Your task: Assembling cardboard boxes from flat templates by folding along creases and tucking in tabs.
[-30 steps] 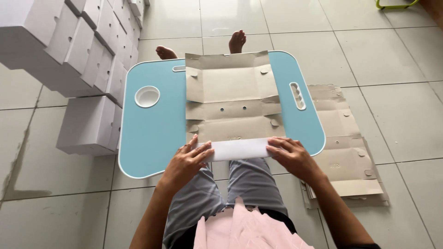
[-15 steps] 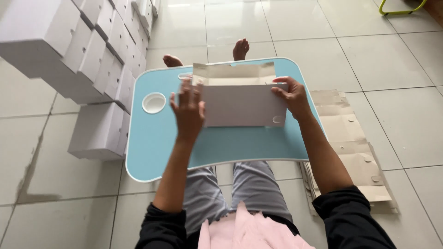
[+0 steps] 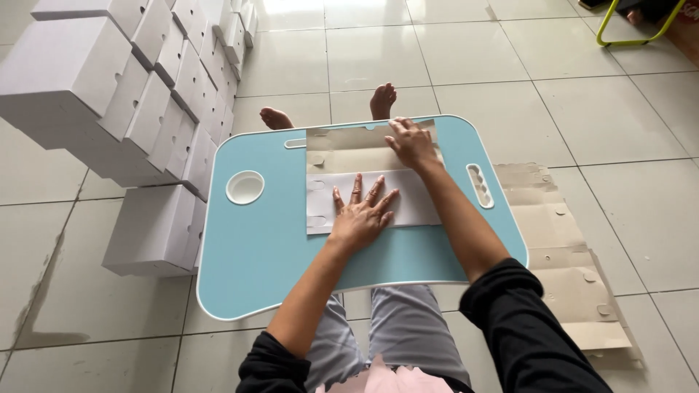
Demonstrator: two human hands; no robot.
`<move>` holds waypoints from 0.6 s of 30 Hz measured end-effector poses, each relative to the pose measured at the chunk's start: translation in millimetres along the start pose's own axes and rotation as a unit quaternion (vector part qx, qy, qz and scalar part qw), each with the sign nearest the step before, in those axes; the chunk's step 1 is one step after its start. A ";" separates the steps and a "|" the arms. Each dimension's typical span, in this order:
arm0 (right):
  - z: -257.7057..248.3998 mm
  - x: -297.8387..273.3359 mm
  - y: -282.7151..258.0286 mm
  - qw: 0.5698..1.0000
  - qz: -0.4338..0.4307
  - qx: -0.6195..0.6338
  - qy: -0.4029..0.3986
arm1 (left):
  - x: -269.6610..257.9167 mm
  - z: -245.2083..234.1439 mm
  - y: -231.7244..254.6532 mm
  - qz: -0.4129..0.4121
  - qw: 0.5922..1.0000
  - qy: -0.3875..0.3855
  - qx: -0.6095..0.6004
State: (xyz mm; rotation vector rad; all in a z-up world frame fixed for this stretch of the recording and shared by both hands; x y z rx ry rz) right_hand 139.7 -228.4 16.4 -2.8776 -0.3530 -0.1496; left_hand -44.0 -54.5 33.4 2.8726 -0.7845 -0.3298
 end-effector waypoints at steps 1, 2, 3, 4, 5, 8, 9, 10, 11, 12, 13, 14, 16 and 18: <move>4.4 9.4 -5.2 1.000 -0.001 0.002 0.001 | 0.3 -2.0 0.6 -0.001 1.000 0.000 0.002; 11.1 17.8 -10.8 1.000 0.000 0.000 -0.014 | -0.3 -3.2 1.1 -0.003 1.000 -0.004 -0.001; 17.8 26.0 -16.6 1.000 0.000 -0.002 -0.029 | -1.0 -4.3 1.6 -0.005 1.000 -0.007 -0.004; 18.2 28.1 -18.0 1.000 0.001 0.001 -0.029 | 0.0 -5.3 0.3 -0.005 1.000 -0.009 -0.001; 15.3 29.5 -20.7 1.000 -0.009 -0.021 0.018 | 0.6 -6.3 -0.7 0.000 1.000 -0.008 -0.009; 7.5 16.4 -24.2 0.987 -0.036 -0.074 0.135 | 0.0 0.0 -0.1 -0.001 1.000 -0.004 -0.013; -0.4 10.1 -26.3 0.970 -0.055 -0.104 0.213 | 0.7 0.7 -0.5 -0.005 1.000 0.003 -0.005; -7.0 0.1 -31.6 0.970 -0.057 -0.105 0.211 | 0.0 -3.2 0.5 -0.005 1.000 0.004 -0.007; -14.8 -11.6 -37.7 0.966 -0.065 -0.103 0.229 | -1.4 -7.2 1.3 -0.009 1.000 0.009 -0.027; -19.8 -25.1 -46.0 0.961 -0.076 -0.100 0.245 | -5.6 -9.0 1.6 -0.016 0.999 0.013 -0.048; -20.7 -33.1 -46.5 0.962 -0.079 -0.100 0.241 | 5.5 3.3 -3.6 -0.019 0.998 0.012 -0.052; -16.5 -42.2 -48.2 0.974 -0.084 -0.057 0.202 | 11.8 12.2 -11.0 -0.034 0.994 0.079 -0.061; -7.3 -58.9 -52.6 0.983 -0.091 -0.012 0.161 | 18.3 22.7 -20.3 -0.053 0.985 0.147 -0.070; 0.1 -64.9 -53.5 0.990 -0.073 0.035 0.117 | 22.6 13.1 -28.4 -0.084 0.964 0.238 -0.080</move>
Point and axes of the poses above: each hand's wrist, its own x-axis towards the middle knuckle, its own z-axis out of the palm, y = z × x, the point moved 4 cm from there along x, towards the middle knuckle, and after that the axes turned 7 degrees about -y, right-handed, at the moved point
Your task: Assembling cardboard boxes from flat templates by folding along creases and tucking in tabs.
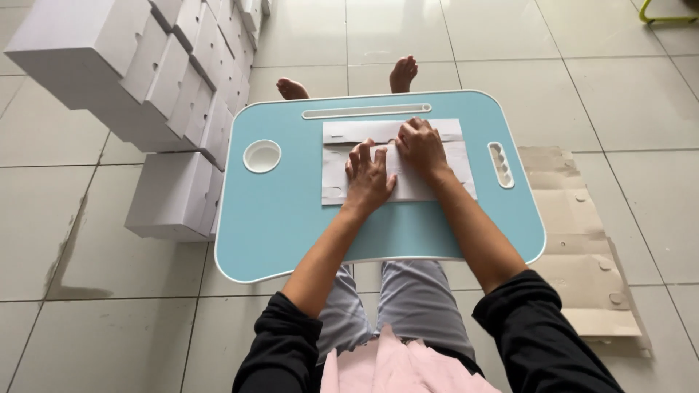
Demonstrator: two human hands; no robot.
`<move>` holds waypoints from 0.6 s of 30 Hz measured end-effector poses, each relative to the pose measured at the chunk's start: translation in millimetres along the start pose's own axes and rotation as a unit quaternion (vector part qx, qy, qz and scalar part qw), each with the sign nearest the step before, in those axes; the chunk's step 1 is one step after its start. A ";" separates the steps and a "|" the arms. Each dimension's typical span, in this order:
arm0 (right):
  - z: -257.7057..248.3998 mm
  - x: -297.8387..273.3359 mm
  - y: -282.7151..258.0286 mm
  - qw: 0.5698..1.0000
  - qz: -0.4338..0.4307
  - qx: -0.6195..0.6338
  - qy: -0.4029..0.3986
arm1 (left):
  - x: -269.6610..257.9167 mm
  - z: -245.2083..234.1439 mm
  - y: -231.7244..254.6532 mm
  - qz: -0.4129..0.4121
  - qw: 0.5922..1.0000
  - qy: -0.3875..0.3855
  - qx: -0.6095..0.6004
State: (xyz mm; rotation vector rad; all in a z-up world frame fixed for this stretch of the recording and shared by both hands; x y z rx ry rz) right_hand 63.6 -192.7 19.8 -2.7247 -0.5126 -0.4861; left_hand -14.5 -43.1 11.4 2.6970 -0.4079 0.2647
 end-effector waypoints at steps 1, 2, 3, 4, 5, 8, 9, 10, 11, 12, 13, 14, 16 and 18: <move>4.7 -1.9 -3.3 1.000 -0.005 0.000 0.003 | 4.4 1.3 -2.0 -0.002 1.000 0.005 0.001; 7.1 -2.9 -2.0 1.000 0.003 0.002 -0.001 | 12.4 1.8 0.0 0.014 0.999 0.024 0.027; 9.6 -3.7 0.4 1.000 0.011 0.003 -0.004 | 21.0 2.8 2.7 0.030 0.997 0.043 0.053; 12.9 -2.9 5.2 1.000 0.016 -0.001 0.001 | 26.4 2.8 -0.2 0.037 0.997 0.044 0.052; 17.2 -1.4 9.9 1.000 0.007 -0.011 -0.001 | 33.5 5.4 -5.1 0.020 0.998 0.022 0.064; 55.2 6.7 24.0 0.999 0.017 -0.041 -0.012 | 44.4 13.9 -12.6 -0.027 0.995 -0.072 0.070; 71.5 9.9 29.3 0.998 0.031 -0.058 -0.019 | 45.2 19.0 -15.0 -0.059 0.986 -0.142 0.068; 70.2 8.8 19.4 0.997 0.035 -0.058 -0.021 | 45.8 16.0 -13.7 -0.057 0.986 -0.145 0.066; 70.9 8.4 9.6 0.998 0.036 -0.033 -0.044 | 46.2 13.9 -14.1 -0.072 0.982 -0.162 0.070; 70.9 10.5 -0.4 0.997 0.036 -0.007 -0.066 | 48.6 10.5 -15.1 -0.086 0.978 -0.177 0.073; 50.8 3.2 -7.9 0.997 0.040 -0.008 -0.066 | 48.6 10.5 -15.3 -0.084 0.978 -0.178 0.073; 34.5 -3.1 -15.9 0.992 0.059 -0.010 -0.108 | 48.0 9.4 -18.3 -0.097 0.975 -0.183 0.079; 8.0 -11.6 -20.5 0.986 0.079 -0.014 -0.145 | 49.6 9.6 -25.1 -0.107 0.973 -0.185 0.086; -6.8 -21.1 -7.8 0.968 0.151 -0.035 -0.199 | 50.6 14.1 -34.7 -0.140 0.972 -0.176 0.073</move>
Point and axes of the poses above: each hand's wrist, its own x-axis towards the middle knuckle, its own z-axis out of the palm, y = z × x, the point moved 4 cm from there along x, towards the middle knuckle, and after that the axes turned 7 degrees about -y, right-handed, at the moved point
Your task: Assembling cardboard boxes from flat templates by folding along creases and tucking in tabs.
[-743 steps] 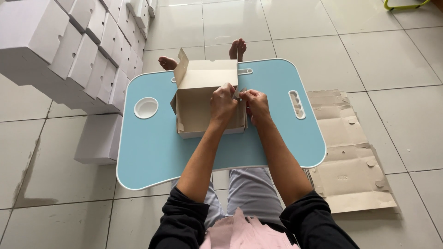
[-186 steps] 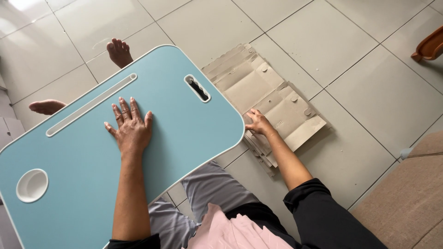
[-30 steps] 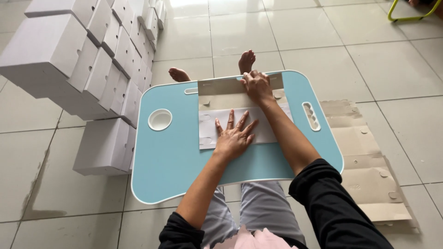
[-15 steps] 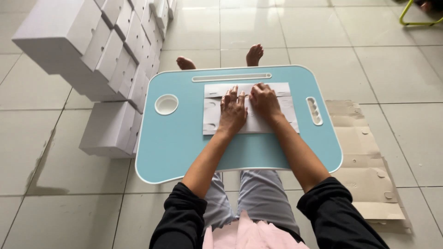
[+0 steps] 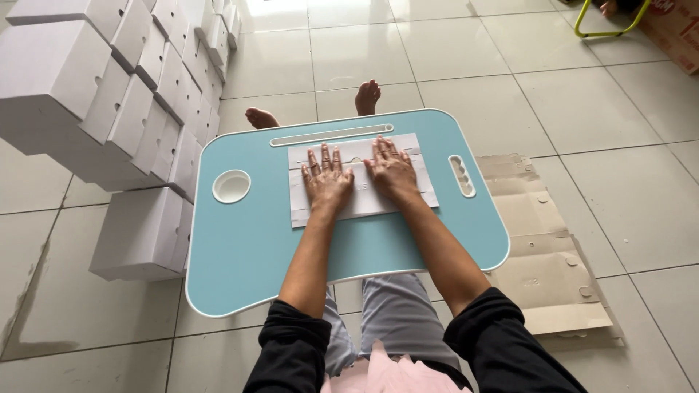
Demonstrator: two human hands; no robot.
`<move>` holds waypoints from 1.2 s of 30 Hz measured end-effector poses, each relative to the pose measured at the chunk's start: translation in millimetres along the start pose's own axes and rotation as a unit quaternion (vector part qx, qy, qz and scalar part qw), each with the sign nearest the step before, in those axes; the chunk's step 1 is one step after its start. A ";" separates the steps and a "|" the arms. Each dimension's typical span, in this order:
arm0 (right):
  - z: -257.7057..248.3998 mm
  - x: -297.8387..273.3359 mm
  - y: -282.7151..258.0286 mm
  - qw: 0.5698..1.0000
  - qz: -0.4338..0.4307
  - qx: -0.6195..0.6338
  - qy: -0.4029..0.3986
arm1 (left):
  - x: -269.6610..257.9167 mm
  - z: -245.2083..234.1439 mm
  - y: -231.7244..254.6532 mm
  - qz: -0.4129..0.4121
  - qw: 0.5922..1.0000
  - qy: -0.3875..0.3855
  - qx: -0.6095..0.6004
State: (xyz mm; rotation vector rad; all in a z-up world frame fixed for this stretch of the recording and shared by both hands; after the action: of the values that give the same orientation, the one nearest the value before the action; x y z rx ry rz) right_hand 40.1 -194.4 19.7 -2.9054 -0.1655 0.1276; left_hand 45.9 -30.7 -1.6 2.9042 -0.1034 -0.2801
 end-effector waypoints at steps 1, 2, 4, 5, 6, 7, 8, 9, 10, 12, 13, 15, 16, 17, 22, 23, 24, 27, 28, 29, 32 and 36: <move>-4.2 -0.7 9.1 1.000 0.000 -0.002 0.002 | 2.4 -0.8 -4.2 0.001 1.000 0.002 -0.001; -6.4 -1.7 17.6 1.000 0.019 -0.007 -0.001 | 3.4 -1.3 -11.2 -0.005 1.000 0.007 -0.003; -4.8 -3.0 29.1 0.999 0.037 -0.012 -0.008 | 1.7 -0.1 -25.8 -0.013 1.000 0.009 -0.005; -1.6 -3.5 32.6 0.999 0.042 -0.016 -0.007 | -1.3 0.5 -33.3 -0.020 1.000 0.013 0.000; -2.7 0.7 34.8 0.999 0.046 -0.019 -0.002 | -0.3 -4.0 -40.9 -0.026 0.999 0.021 0.006; -2.6 1.5 34.2 0.999 0.044 -0.019 -0.001 | -6.5 -8.1 -46.7 -0.026 0.999 0.022 0.007; -2.0 0.4 34.8 0.999 0.046 -0.019 0.005 | -13.2 -11.3 -51.6 -0.027 0.999 0.024 0.001; -1.2 -0.5 35.5 0.999 0.048 -0.019 0.010 | -19.8 -14.2 -56.6 -0.028 0.999 0.025 -0.004; 3.4 2.7 38.2 0.999 0.050 -0.018 0.009 | -26.1 -16.9 -55.8 -0.026 0.999 0.023 -0.002; 9.2 10.6 41.1 0.998 0.036 -0.029 0.029 | -37.4 -24.6 -55.6 -0.033 0.999 0.029 -0.007; 8.2 5.4 32.6 0.998 0.038 -0.028 0.029 | -38.0 -23.7 -53.2 -0.032 0.999 0.028 -0.006; 2.0 -1.4 12.6 0.995 0.053 -0.060 0.057 | -39.7 -23.9 -51.8 -0.033 0.999 0.041 -0.014; 10.3 -2.0 -4.7 0.995 0.052 -0.061 0.058 | -40.7 -23.8 -51.9 -0.033 0.998 0.041 -0.015; 17.6 -2.6 -25.4 0.995 0.006 -0.072 0.073 | -41.6 -24.0 -52.1 -0.038 0.998 0.046 -0.020; 40.5 -7.9 -90.0 0.995 -0.090 -0.029 0.010 | -32.1 -13.2 -58.0 -0.040 0.998 0.047 -0.011; 43.7 -5.0 -83.8 0.996 -0.087 -0.032 -0.018 | -33.0 -13.4 -59.1 -0.036 0.998 0.048 -0.012; 43.9 -0.1 -75.9 0.995 -0.082 -0.034 -0.044 | -31.3 -15.7 -58.1 -0.031 0.998 0.051 -0.012; 19.6 -6.2 -33.4 0.996 -0.033 -0.080 -0.023 | -26.9 -11.5 -60.2 -0.030 0.998 0.057 -0.008; 15.8 -10.1 -14.6 0.996 -0.034 -0.080 -0.025 | -31.0 -11.0 -59.8 -0.031 0.998 0.056 -0.009; 10.8 -13.7 6.8 0.998 0.000 -0.063 -0.023 | -35.2 -11.8 -59.0 -0.026 0.998 0.064 -0.011; -4.5 -13.9 35.2 0.998 0.040 -0.041 -0.001 | -40.8 -27.9 -43.7 0.000 0.996 0.093 0.010; 0.3 -20.8 37.4 0.997 0.068 -0.032 0.000 | -57.4 -3.7 17.8 0.131 0.989 0.020 0.071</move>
State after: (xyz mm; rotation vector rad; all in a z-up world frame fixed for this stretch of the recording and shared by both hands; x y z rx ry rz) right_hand 23.3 -233.1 12.3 -2.9796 0.0290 0.1477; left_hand -10.5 -42.0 16.3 2.9874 -0.5117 -0.1740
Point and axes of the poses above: each hand's wrist, its own x-axis towards the middle knuckle, its own z-axis out of the palm, y = z × x, the point moved 4 cm from there along x, towards the middle knuckle, and after that the axes turned 7 degrees about -y, right-handed, at the moved point
